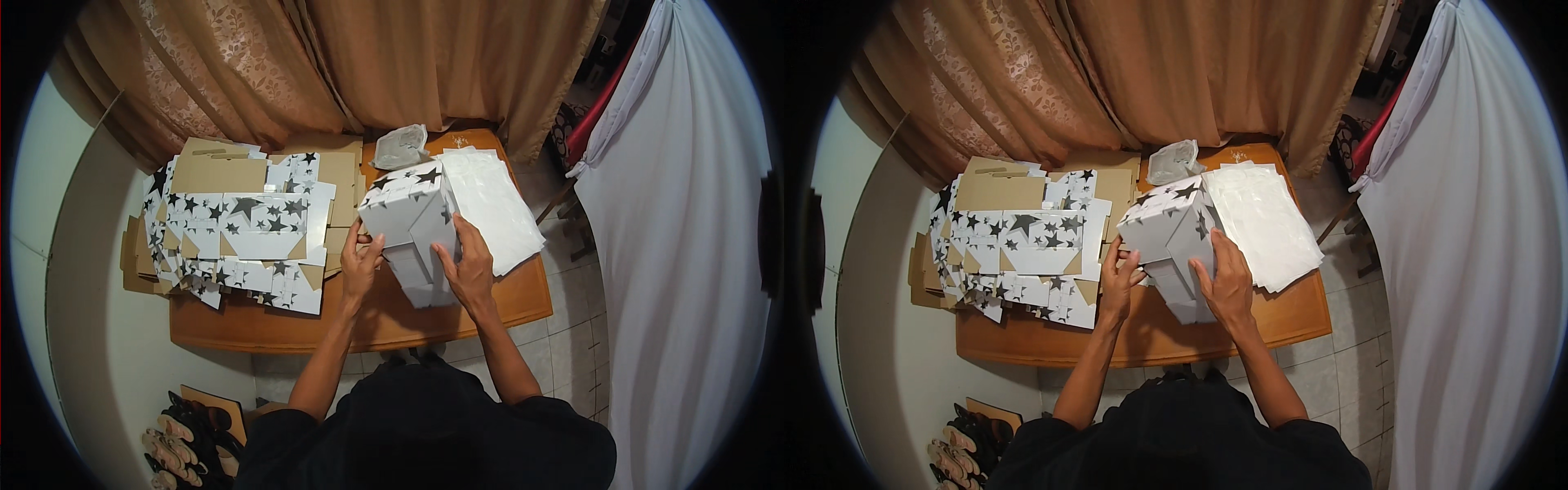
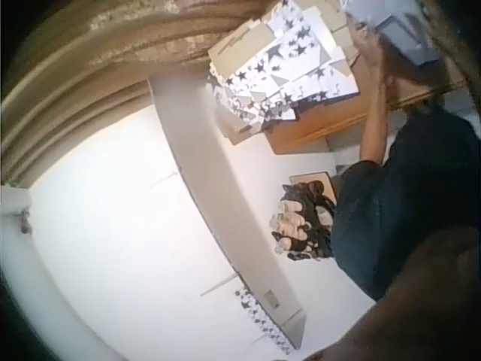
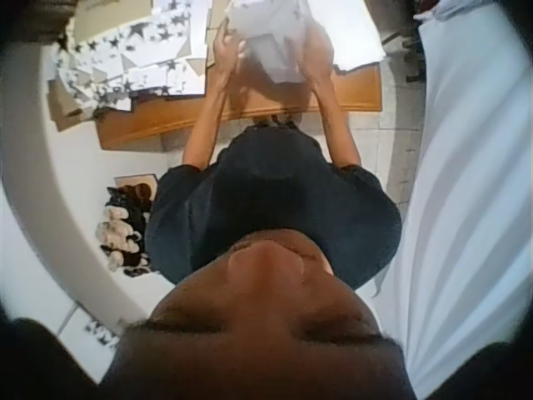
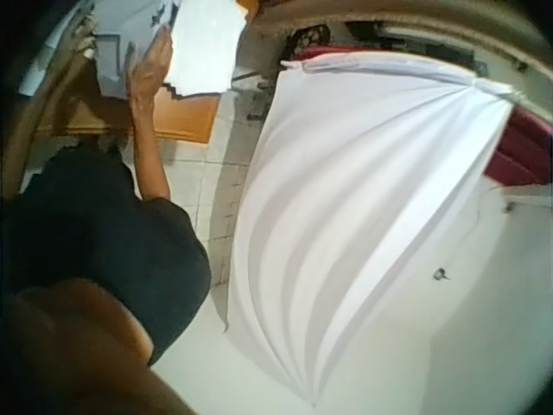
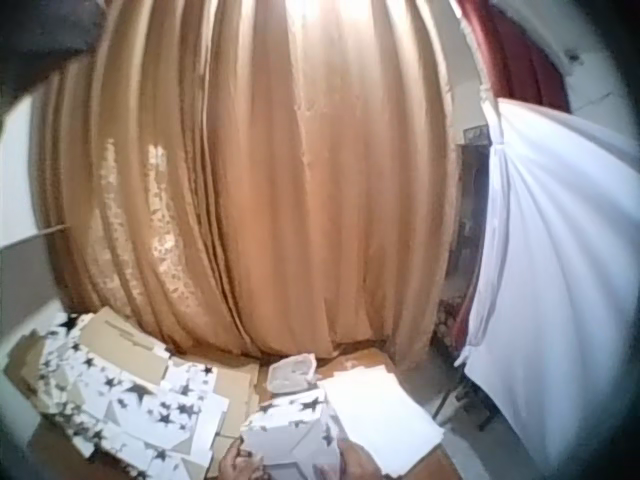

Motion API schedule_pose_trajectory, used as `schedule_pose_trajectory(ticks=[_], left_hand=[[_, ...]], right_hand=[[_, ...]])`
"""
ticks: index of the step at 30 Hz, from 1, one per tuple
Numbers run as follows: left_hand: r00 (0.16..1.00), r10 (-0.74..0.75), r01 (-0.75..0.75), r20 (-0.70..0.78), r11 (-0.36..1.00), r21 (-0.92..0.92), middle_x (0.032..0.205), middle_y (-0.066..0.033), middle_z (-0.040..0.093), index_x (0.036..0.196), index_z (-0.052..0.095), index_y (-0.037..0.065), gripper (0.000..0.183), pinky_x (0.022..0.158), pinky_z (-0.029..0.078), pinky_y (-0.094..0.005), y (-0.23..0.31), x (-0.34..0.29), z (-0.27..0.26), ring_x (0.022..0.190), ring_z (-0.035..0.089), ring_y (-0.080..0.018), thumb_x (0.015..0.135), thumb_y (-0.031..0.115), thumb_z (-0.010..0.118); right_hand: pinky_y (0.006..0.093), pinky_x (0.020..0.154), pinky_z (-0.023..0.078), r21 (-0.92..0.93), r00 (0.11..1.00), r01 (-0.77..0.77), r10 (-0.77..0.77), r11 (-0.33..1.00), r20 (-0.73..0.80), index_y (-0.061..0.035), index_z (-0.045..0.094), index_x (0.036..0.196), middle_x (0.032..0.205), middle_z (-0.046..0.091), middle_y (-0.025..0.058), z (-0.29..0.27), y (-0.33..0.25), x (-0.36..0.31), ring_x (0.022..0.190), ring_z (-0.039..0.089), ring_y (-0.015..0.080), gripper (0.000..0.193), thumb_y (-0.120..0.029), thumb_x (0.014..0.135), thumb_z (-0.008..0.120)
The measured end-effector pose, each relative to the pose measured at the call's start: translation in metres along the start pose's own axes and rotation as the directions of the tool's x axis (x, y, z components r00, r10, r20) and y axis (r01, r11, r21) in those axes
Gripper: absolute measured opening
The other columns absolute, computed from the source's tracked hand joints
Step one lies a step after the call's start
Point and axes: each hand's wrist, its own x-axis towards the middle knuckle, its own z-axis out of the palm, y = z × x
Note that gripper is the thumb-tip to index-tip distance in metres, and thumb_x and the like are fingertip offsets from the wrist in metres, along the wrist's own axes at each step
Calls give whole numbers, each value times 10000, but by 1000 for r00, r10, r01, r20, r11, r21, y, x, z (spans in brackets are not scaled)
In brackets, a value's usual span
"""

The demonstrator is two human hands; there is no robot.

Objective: Assembling flat cardboard shoe box components and placing them onto a shelf.

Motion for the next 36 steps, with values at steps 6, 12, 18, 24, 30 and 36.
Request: schedule_pose_trajectory(ticks=[6,12,18,24,30,36], left_hand=[[994,52,-46,99,997,-59,1024,-38,608,1179,545,31,404,802,547,-279,0,-4,-9,901,627,-107,998,376,653],[932,168,-218,321,968,128,1350,-130,579,1348,539,13,468,1055,447,-347,-25,-18,-24,1235,568,-199,942,152,725],[874,155,-297,460,920,254,1536,-185,469,1343,548,19,549,1184,342,-381,-70,-45,-44,1448,421,-290,844,12,776],[891,59,-185,451,953,241,1570,-230,383,1326,473,22,559,1224,301,-384,-91,-70,-47,1490,326,-291,845,-84,738],[889,79,-308,452,834,458,1423,-180,551,1320,514,31,550,1052,491,-377,-70,-67,-35,1289,560,-246,864,154,797],[865,-483,458,138,871,178,1519,-248,317,1611,-57,162,1128,891,563,-430,-82,-55,-35,1229,545,-360,893,560,717]], right_hand=[[471,1083,406,432,991,-114,74,895,110,-37,252,1586,1386,384,240,-8,2,-8,1297,461,372,1077,-654,828,704],[432,1124,322,650,940,-332,293,684,173,-96,224,1613,1456,369,199,5,28,-21,1318,415,313,1023,-813,904,400],[451,1154,292,625,893,-449,336,639,298,-71,437,1503,1499,429,202,9,76,-56,1408,383,307,842,-704,950,481],[401,1118,353,504,889,-458,371,732,269,-57,551,1413,1342,573,162,10,76,-67,1295,493,289,611,-263,867,734],[299,992,466,765,829,-494,489,413,272,-21,577,1405,1329,605,146,29,116,-76,1131,590,189,577,-92,855,736],[297,966,512,700,847,-519,405,491,345,41,590,1362,1308,633,148,29,118,-88,1117,630,186,570,-98,850,797]])
